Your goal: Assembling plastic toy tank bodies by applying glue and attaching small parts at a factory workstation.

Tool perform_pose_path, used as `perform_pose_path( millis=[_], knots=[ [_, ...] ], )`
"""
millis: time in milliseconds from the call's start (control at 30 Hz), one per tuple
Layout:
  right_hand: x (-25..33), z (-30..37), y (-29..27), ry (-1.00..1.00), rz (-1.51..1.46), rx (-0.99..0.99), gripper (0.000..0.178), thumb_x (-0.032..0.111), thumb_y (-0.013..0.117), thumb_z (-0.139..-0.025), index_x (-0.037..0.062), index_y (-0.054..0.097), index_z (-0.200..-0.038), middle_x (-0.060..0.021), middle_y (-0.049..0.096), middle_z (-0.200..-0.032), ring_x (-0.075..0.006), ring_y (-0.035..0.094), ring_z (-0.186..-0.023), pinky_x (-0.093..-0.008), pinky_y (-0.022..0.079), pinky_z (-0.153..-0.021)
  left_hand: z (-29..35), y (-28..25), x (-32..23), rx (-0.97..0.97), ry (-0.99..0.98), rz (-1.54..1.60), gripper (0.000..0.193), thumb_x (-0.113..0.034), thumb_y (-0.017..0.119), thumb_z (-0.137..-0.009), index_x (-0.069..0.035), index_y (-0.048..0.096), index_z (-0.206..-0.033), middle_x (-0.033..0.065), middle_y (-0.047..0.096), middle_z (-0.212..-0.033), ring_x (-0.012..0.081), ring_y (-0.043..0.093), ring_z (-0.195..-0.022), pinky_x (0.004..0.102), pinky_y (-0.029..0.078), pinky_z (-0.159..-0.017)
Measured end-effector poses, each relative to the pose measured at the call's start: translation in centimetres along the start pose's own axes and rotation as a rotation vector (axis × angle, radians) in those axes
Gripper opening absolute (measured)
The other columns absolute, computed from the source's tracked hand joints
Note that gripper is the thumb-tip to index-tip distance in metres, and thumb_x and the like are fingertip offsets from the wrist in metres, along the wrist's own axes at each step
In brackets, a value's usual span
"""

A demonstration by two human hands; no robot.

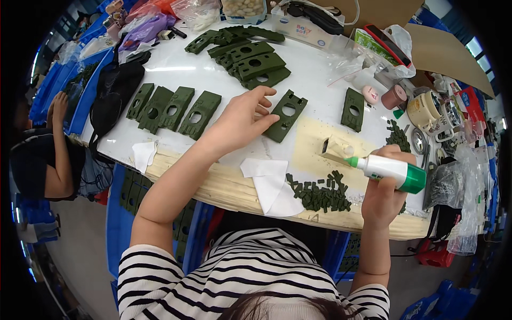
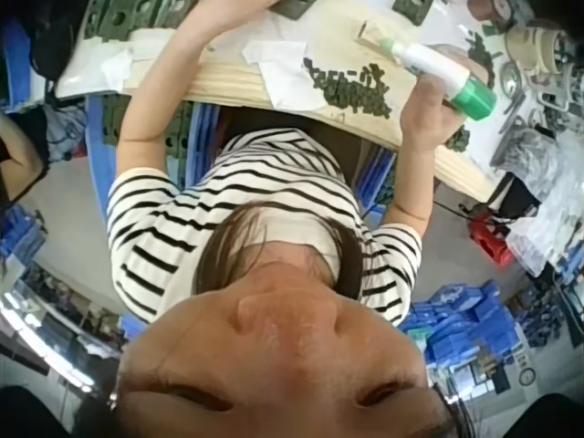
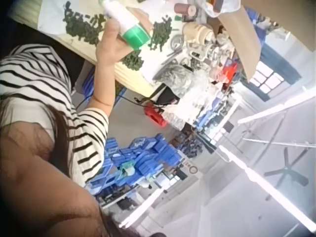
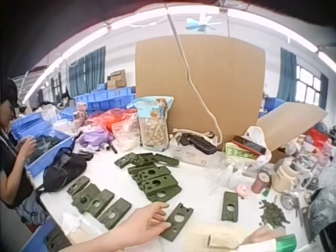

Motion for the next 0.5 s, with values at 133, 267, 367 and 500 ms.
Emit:
perform_pose_path(
  millis=[133,267,367,500],
  knots=[
    [0.9,3.3,0.5,0.127,-0.018,-0.004,0.053,0.039,0.077,-0.079,0.0001,0.052,-0.105,-0.0061,0.054,-0.085,-0.0134,0.049,-0.076,-0.0246,0.039,-0.064,4.1,-1.3,-3.0,-0.07,0.092,-0.277,0.016,-0.008,0.068,-0.082,-0.001,0.063,-0.095,0.0101,0.061,-0.088,0.0207,0.061,-0.082,0.0302,0.049,-0.064],
    [0.3,6.5,2.1,0.299,-0.096,0.008,0.049,0.029,0.076,-0.082,-0.002,0.052,-0.111,-0.0088,0.057,-0.092,-0.0125,0.056,-0.078,-0.0231,0.045,-0.069,9.0,-0.1,-3.2,-0.039,0.204,-0.406,0.018,-0.007,0.072,-0.077,-0.001,0.063,-0.092,0.0108,0.056,-0.08,0.0263,0.054,-0.074,0.0319,0.045,-0.067],
    [-0.6,7.9,4.0,0.356,-0.146,0.034,0.042,0.018,0.074,-0.084,-0.0049,0.055,-0.113,-0.0108,0.058,-0.101,-0.0154,0.059,-0.085,-0.0258,0.047,-0.076,10.3,0.1,-2.5,-0.104,0.192,-0.311,0.015,-0.004,0.071,-0.079,0.0,0.064,-0.091,0.0085,0.058,-0.082,0.02,0.055,-0.073,0.0297,0.044,-0.065],
    [-1.3,8.2,5.5,0.357,-0.034,0.078,0.039,0.014,0.077,-0.08,-0.0022,0.06,-0.111,-0.0092,0.06,-0.103,-0.014,0.057,-0.091,-0.0251,0.046,-0.078,11.4,1.0,-2.0,-0.096,-0.106,0.296,0.011,-0.002,0.068,-0.084,0.003,0.066,-0.093,0.0069,0.061,-0.087,0.0116,0.056,-0.077,0.0253,0.045,-0.068]
  ],
)
Point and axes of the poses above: each hand's wrist, its own z-axis away from the middle knuckle, its own y-axis out of the palm, x = y × z, the point moved 6 cm from there along -z, towards the middle knuckle
